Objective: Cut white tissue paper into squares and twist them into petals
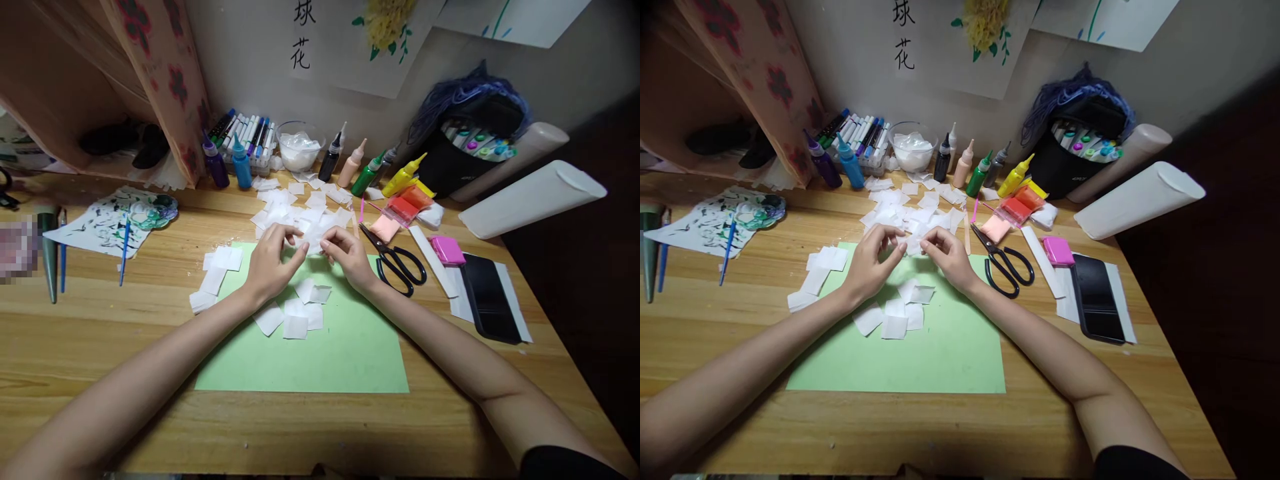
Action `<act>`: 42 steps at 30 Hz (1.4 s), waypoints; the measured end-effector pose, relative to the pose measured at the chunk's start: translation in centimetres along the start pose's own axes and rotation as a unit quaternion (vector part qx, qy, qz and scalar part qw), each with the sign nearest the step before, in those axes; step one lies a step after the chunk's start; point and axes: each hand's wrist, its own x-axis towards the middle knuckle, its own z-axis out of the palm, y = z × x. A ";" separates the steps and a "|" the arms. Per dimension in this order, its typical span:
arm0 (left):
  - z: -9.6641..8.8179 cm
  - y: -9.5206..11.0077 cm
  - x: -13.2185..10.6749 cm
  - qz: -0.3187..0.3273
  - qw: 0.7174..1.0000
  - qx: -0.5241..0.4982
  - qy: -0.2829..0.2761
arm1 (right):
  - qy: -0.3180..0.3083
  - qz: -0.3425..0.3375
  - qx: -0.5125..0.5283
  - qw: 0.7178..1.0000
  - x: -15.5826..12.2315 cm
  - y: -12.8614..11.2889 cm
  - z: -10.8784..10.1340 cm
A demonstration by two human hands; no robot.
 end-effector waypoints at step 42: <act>0.6 -0.1 -0.5 0.037 0.996 0.080 0.036 | -0.051 0.054 -0.082 0.994 -0.5 -0.3 0.4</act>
